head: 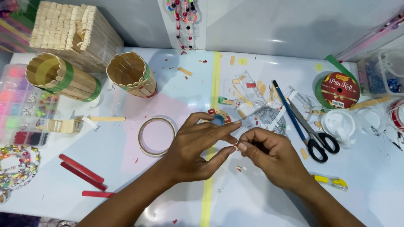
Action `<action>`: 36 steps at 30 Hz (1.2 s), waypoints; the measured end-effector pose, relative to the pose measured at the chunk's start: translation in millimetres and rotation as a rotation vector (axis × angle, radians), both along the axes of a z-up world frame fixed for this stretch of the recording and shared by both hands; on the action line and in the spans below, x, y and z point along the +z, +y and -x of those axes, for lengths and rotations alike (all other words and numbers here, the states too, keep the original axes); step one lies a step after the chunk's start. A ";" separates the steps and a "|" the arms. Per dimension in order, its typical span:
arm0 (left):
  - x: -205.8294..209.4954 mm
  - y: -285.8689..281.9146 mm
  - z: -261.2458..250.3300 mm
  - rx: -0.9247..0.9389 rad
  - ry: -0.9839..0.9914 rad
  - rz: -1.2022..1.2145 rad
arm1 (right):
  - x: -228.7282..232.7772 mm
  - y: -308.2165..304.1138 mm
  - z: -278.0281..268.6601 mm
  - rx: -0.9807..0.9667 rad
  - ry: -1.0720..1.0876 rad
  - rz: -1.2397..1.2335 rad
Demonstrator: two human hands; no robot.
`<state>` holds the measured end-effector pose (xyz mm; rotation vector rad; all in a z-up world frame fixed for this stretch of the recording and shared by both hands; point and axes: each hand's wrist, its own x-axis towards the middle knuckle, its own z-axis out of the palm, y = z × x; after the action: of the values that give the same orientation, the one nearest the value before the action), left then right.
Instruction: Assembling a small decorative drum using popsicle sticks, tape, and circular cutouts.
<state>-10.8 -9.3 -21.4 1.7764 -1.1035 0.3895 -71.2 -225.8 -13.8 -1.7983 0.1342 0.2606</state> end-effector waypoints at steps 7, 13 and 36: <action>-4.2 -5.6 4.4 0.012 0.313 0.043 | 3.4 6.4 1.8 0.040 -0.162 0.106; 8.8 -6.6 2.8 0.059 0.738 0.106 | 7.5 7.5 0.1 -0.047 -0.113 0.055; -0.5 -12.6 4.6 0.101 0.690 -0.008 | 5.1 11.2 -2.1 -0.020 -0.442 0.172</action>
<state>-15.3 -21.9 -22.0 1.7732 -0.5254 -0.1715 -69.1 -214.6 -8.7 -1.9810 -0.1429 -0.1712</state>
